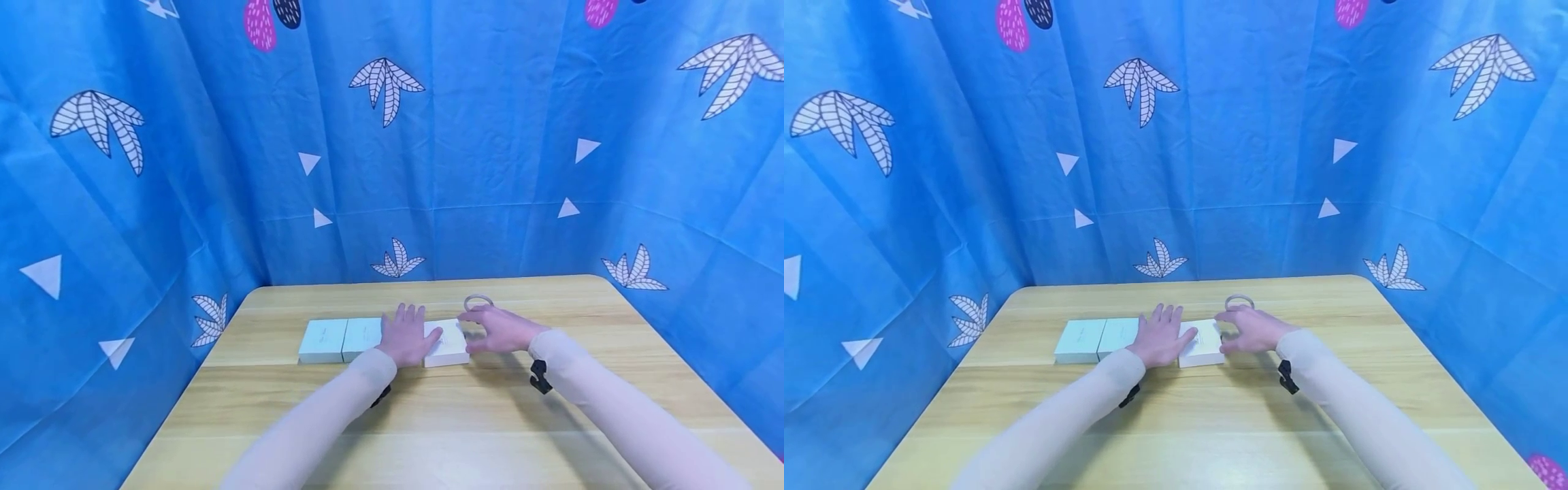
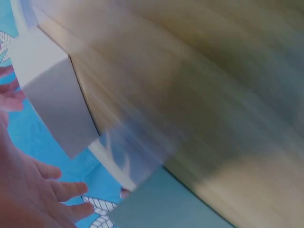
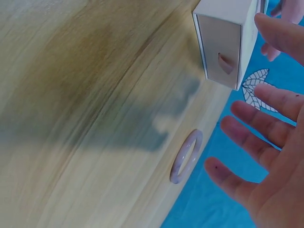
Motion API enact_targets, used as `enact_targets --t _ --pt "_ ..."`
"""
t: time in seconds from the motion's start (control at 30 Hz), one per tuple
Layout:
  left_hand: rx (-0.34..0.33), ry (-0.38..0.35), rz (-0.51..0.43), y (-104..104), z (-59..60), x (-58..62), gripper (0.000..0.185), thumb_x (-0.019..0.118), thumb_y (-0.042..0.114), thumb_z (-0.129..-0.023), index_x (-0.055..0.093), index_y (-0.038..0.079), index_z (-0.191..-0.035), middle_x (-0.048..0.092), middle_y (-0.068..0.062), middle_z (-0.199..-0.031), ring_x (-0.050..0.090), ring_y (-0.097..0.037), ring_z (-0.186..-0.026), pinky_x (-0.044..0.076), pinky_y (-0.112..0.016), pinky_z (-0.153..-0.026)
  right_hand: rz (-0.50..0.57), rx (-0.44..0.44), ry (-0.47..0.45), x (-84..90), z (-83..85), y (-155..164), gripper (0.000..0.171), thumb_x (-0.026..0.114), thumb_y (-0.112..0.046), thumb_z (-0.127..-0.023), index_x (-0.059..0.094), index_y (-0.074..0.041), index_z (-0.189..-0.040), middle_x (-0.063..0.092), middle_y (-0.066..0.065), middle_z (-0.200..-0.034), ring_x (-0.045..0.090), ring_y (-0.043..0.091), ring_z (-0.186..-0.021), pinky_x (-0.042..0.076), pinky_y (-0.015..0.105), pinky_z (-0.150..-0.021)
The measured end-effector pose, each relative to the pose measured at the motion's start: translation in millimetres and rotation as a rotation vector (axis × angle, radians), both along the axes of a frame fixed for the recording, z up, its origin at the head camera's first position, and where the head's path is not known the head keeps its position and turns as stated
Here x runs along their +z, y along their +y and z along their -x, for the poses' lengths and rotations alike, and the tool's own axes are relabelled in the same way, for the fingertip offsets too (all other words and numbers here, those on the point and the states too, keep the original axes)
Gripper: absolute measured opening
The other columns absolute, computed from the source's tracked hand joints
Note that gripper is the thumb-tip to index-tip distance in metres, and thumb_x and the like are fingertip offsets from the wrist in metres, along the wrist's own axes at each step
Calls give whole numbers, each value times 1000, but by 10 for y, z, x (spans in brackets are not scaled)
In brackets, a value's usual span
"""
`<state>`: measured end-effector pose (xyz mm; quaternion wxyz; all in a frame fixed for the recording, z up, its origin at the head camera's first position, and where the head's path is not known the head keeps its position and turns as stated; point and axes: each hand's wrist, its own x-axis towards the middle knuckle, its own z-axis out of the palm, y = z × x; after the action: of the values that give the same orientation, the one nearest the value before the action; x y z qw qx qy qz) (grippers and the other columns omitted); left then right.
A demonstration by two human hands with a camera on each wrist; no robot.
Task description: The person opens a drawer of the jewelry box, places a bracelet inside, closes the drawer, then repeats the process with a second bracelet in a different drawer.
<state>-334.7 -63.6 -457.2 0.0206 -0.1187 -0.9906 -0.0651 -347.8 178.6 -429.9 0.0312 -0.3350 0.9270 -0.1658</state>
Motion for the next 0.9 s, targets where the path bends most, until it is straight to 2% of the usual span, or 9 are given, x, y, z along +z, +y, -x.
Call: enact_targets --t 0.17,0.37,0.63,0.9 --pt "-8 -14 -10 84 -17 -50 83 27 69 -99 27 14 -160 31 -12 -164 21 -34 -154 20 -69 -116 6 -14 -32 -20 -18 1 73 80 -38 -84 53 -9 -145 45 22 -153 46 42 -138 40 61 -110" --pt "-16 10 19 132 -23 -109 82 26 68 -100 29 12 -159 34 -13 -162 24 -36 -152 25 -71 -113 22 -2 -31 -49 -18 9 72 81 -37 -83 55 -8 -144 49 23 -149 49 41 -136 42 57 -110" --pt "-7 -37 -79 154 -9 -180 84 27 67 -100 26 8 -160 25 -18 -165 16 -36 -155 26 -63 -117 28 4 -19 -52 -34 13 71 81 -37 -83 56 -8 -143 48 24 -150 52 41 -133 43 57 -109" --pt "10 -65 -75 216 28 -194 87 25 71 -98 22 11 -161 19 -14 -168 11 -33 -156 23 -65 -118 27 -4 -35 -45 -54 26 73 80 -37 -84 53 -7 -145 41 27 -154 50 45 -135 41 61 -109"
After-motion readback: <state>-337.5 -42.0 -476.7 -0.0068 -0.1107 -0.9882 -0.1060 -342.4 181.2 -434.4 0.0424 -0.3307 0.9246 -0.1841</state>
